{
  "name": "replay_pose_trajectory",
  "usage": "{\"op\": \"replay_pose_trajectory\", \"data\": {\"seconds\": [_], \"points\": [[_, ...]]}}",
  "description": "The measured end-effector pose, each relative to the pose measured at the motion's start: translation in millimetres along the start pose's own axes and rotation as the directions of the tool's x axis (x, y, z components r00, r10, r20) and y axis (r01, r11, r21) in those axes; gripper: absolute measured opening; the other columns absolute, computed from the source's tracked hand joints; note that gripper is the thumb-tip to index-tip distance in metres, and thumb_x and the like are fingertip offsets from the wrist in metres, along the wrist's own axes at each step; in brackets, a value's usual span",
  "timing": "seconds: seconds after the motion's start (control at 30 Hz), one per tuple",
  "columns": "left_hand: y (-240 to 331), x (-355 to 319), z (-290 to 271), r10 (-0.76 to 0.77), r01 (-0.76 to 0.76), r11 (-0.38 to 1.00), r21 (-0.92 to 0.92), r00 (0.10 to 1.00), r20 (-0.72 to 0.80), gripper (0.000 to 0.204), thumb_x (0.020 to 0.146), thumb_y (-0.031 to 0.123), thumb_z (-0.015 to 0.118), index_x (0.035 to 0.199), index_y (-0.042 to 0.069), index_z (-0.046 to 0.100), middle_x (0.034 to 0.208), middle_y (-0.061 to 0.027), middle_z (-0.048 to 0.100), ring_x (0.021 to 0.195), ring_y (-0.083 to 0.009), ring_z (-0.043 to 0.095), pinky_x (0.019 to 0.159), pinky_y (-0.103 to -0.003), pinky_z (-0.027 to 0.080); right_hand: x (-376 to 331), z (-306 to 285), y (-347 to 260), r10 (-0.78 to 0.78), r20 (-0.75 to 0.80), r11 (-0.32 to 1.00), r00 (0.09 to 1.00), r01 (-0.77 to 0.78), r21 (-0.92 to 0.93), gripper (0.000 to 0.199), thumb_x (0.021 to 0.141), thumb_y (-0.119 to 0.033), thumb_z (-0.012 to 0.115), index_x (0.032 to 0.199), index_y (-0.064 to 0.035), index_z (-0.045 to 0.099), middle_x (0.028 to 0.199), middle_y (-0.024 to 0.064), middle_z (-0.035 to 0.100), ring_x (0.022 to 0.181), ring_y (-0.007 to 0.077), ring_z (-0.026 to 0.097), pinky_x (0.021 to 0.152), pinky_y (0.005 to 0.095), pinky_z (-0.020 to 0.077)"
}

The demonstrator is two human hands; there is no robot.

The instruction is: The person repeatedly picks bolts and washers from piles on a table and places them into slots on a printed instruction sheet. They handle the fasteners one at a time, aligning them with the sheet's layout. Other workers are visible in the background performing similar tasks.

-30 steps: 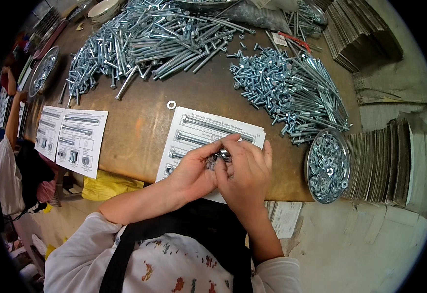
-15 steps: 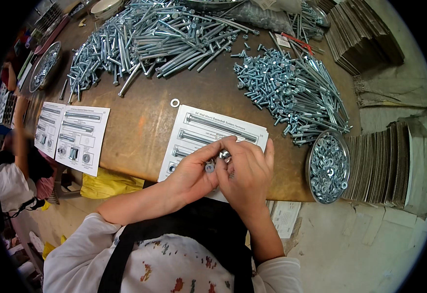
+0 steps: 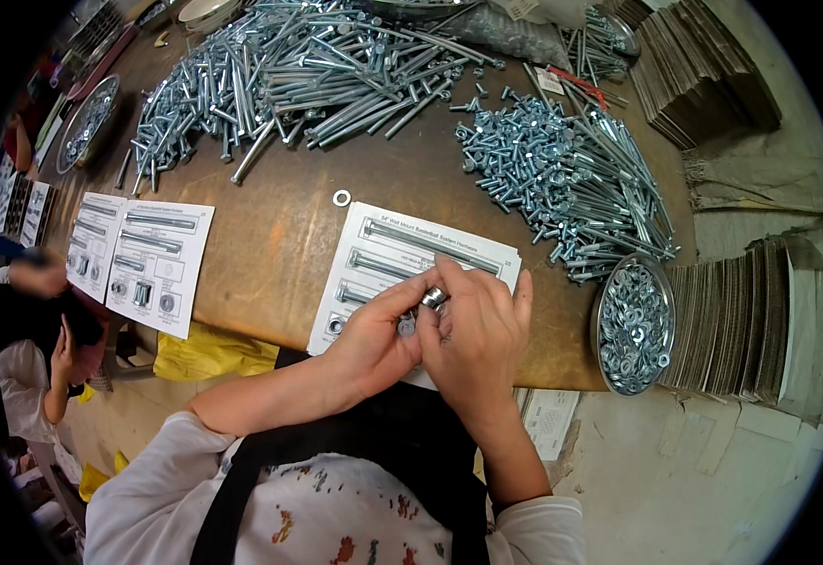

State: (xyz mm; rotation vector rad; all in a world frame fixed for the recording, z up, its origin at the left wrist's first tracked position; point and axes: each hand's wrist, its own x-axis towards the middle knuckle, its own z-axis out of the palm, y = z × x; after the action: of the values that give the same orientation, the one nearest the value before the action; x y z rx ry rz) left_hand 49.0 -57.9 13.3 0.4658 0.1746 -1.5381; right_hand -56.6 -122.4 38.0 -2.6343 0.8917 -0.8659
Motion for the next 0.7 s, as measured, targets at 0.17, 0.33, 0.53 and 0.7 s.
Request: {"op": "replay_pose_trajectory", "data": {"seconds": [0.17,0.33,0.53,0.7], "points": [[0.8,-2.8,1.4,-0.008,0.011,0.997,0.073,0.999,-0.042,0.039,0.107,0.021,0.039,0.138,-0.001,0.046,0.129,-0.0102,0.052,0.120,-0.0194,0.052,0.107,-0.032,0.044,-2.1,2.8,1.9,0.012,0.034,1.000,0.999,-0.011,-0.023,0.050,0.074,-0.009,0.074,0.123,-0.0085,0.062,0.093,0.0026,0.066,0.104,0.0237,0.061,0.108,0.0603,0.0305],[1.8,-1.3,-1.9,-0.013,0.010,0.997,0.070,0.999,0.046,0.040,0.106,0.024,0.042,0.136,-0.002,0.047,0.127,-0.0105,0.054,0.116,-0.0194,0.055,0.105,-0.032,0.045,-1.9,5.7,1.8,-0.019,-0.019,1.000,1.000,0.019,-0.006,0.047,0.073,-0.008,0.074,0.120,-0.0087,0.064,0.092,0.0015,0.066,0.099,0.0225,0.062,0.107,0.0598,0.0309],[8.9,-10.3,-3.5,-0.088,0.096,0.956,0.278,0.995,-0.041,0.039,0.104,0.030,0.049,0.127,-0.001,0.054,0.120,-0.0103,0.060,0.108,-0.0172,0.060,0.097,-0.032,0.050,-4.7,11.2,0.5,-0.049,-0.086,0.997,0.995,0.043,-0.069,0.044,0.074,-0.009,0.074,0.117,-0.0114,0.066,0.089,0.0018,0.066,0.096,0.0208,0.062,0.104,0.0576,0.0339],[6.8,-14.9,-22.5,-0.158,0.182,0.895,0.407,0.983,-0.091,0.034,0.101,0.033,0.055,0.116,0.003,0.064,0.110,-0.0073,0.066,0.100,-0.0138,0.064,0.089,-0.030,0.052,-11.8,-11.9,-0.7,0.082,0.120,0.970,0.989,-0.107,0.219,0.052,0.070,-0.002,0.076,0.120,-0.0084,0.064,0.095,0.0058,0.068,0.092,0.0223,0.065,0.091,0.0425,0.0488]]}}
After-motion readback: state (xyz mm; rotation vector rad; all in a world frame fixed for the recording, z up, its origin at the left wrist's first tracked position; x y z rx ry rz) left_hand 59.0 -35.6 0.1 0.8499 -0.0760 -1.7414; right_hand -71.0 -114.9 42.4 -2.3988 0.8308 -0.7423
